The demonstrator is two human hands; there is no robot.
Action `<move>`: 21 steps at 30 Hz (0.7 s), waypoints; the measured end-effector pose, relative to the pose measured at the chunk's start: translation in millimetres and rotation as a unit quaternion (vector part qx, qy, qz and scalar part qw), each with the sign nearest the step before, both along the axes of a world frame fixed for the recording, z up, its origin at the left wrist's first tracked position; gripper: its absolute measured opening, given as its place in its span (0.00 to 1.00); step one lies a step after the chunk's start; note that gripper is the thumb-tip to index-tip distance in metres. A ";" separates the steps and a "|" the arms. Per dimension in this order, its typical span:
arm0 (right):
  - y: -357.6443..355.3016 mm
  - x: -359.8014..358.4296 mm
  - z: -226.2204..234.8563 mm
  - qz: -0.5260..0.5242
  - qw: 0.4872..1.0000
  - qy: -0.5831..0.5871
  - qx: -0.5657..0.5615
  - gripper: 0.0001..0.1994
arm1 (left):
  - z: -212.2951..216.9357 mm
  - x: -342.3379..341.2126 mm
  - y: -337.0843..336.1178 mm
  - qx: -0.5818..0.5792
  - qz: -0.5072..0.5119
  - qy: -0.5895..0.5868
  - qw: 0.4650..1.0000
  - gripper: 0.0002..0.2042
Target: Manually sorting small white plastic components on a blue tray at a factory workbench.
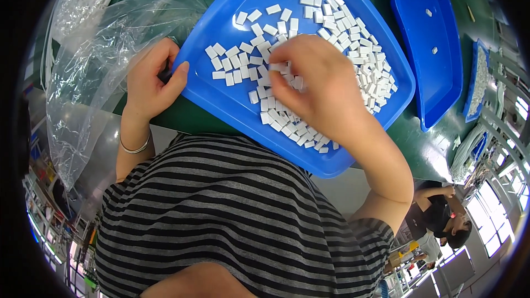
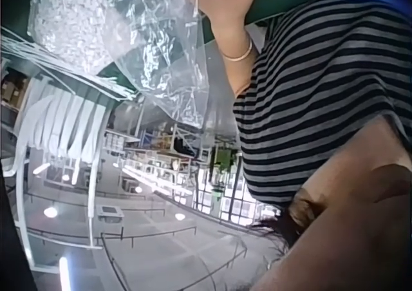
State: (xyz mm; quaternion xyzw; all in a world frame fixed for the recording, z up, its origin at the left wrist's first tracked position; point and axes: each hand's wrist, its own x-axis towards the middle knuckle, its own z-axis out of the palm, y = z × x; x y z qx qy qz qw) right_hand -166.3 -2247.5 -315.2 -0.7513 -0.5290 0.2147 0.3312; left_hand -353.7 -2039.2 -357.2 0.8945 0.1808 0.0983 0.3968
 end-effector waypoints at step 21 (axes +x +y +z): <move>-104.8 138.8 8.0 -0.358 0.922 -0.144 -0.011 0.10 | 0.6 5.2 -2.5 0.007 -0.001 -0.013 1.000 0.09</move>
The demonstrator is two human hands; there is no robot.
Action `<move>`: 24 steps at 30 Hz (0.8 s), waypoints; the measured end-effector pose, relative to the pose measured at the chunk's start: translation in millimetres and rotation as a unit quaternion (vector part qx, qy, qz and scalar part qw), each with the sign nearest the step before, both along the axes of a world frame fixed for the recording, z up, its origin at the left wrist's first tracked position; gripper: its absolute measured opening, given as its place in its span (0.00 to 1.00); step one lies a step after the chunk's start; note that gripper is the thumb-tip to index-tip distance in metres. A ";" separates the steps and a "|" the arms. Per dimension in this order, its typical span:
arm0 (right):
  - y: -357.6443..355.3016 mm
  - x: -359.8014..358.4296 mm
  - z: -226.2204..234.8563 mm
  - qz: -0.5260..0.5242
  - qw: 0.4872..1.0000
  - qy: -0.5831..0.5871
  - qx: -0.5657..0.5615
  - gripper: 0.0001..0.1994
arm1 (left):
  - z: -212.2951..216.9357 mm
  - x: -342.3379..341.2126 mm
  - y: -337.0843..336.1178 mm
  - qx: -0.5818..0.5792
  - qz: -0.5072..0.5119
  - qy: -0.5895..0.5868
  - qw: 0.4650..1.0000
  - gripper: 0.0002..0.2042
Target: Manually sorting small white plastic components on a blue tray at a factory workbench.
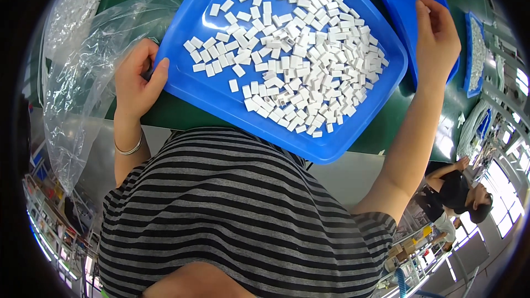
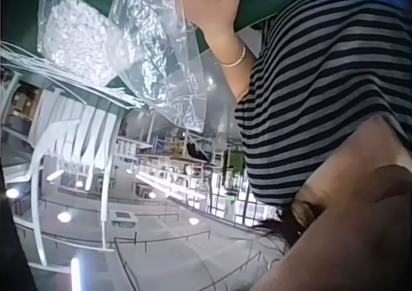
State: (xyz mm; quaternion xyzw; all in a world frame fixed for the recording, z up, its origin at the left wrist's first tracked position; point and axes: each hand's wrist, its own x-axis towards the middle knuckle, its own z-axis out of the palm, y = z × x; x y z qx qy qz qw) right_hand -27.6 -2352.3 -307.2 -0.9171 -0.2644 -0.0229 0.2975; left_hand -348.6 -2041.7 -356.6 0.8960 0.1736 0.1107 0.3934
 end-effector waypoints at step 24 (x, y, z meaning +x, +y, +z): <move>43.9 -136.9 -18.9 0.324 0.945 0.000 0.029 0.12 | -3.8 2.7 -7.4 0.010 0.010 -0.001 1.000 0.08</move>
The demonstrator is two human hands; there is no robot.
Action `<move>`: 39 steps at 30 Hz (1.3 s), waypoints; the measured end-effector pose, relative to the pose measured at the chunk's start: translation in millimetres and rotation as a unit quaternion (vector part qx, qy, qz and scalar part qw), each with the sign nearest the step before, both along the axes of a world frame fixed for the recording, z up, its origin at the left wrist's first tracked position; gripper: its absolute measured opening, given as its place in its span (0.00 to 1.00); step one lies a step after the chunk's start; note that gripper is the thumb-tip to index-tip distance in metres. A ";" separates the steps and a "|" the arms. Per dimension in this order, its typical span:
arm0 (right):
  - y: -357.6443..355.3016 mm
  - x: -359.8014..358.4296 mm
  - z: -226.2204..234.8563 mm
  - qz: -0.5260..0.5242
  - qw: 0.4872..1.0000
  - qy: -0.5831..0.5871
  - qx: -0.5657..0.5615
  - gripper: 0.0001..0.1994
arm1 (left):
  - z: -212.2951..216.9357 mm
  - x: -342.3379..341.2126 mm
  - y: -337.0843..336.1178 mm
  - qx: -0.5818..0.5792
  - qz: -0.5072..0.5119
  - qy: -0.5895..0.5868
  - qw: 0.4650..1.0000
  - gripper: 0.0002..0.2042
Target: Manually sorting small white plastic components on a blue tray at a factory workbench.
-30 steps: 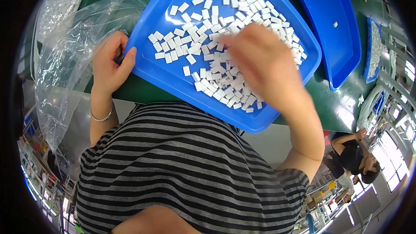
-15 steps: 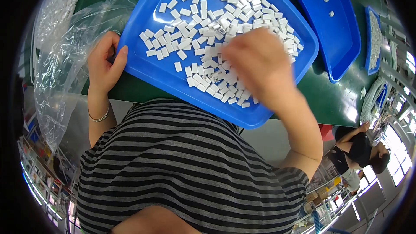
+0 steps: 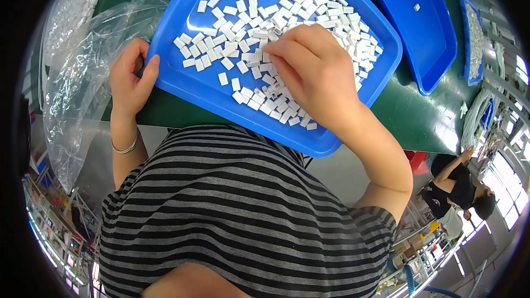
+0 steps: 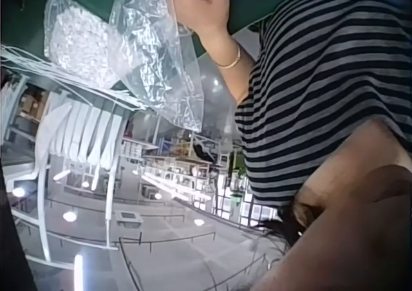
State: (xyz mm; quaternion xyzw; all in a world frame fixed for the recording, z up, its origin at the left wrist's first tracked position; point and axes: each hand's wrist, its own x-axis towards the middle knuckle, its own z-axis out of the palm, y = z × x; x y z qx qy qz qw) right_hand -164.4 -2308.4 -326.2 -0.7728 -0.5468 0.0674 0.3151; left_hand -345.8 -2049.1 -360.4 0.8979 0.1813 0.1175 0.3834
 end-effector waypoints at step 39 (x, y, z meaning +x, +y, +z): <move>-45.0 -27.1 3.1 0.058 0.992 -0.101 -0.052 0.18 | -2.4 -5.3 1.6 -0.018 0.015 0.028 0.999 0.08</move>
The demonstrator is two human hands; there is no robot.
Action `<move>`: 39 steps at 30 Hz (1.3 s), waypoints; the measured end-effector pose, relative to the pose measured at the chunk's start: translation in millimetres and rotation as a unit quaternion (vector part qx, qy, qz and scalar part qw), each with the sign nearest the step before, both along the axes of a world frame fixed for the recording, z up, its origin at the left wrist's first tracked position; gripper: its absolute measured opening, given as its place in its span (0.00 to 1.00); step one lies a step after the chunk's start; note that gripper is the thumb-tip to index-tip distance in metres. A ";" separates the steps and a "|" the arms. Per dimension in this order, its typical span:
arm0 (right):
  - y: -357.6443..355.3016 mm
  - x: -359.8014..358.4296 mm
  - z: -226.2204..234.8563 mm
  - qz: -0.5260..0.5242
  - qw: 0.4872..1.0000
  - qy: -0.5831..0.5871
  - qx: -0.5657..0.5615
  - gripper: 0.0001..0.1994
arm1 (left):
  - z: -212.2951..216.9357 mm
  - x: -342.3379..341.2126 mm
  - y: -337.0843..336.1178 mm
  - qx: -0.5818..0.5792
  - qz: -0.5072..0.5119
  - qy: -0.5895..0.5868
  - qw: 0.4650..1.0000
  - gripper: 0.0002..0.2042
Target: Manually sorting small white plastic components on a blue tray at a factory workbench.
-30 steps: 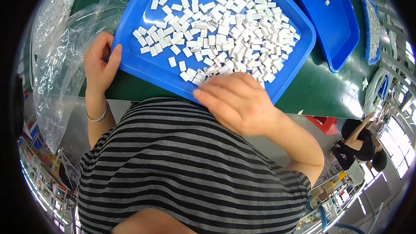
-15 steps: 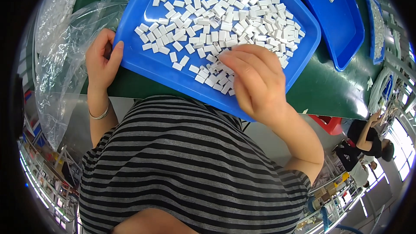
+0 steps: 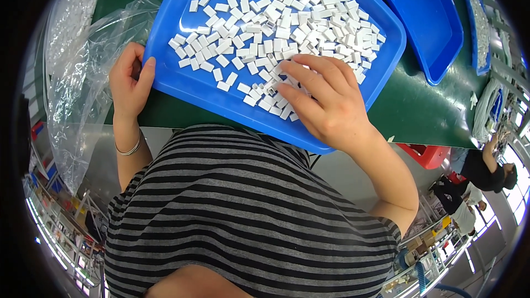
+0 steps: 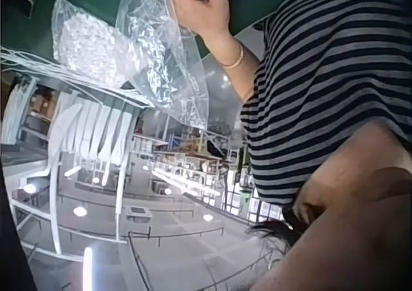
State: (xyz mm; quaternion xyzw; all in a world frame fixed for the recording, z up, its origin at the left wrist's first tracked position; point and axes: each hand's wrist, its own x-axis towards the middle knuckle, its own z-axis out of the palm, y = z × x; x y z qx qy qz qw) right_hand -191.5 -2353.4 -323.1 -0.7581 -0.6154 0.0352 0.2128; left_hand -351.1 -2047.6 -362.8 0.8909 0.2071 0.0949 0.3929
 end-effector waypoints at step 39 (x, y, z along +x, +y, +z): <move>-32.2 163.5 -2.1 -0.444 0.875 0.175 0.077 0.12 | 13.7 16.3 18.8 -0.034 0.009 0.002 0.999 0.09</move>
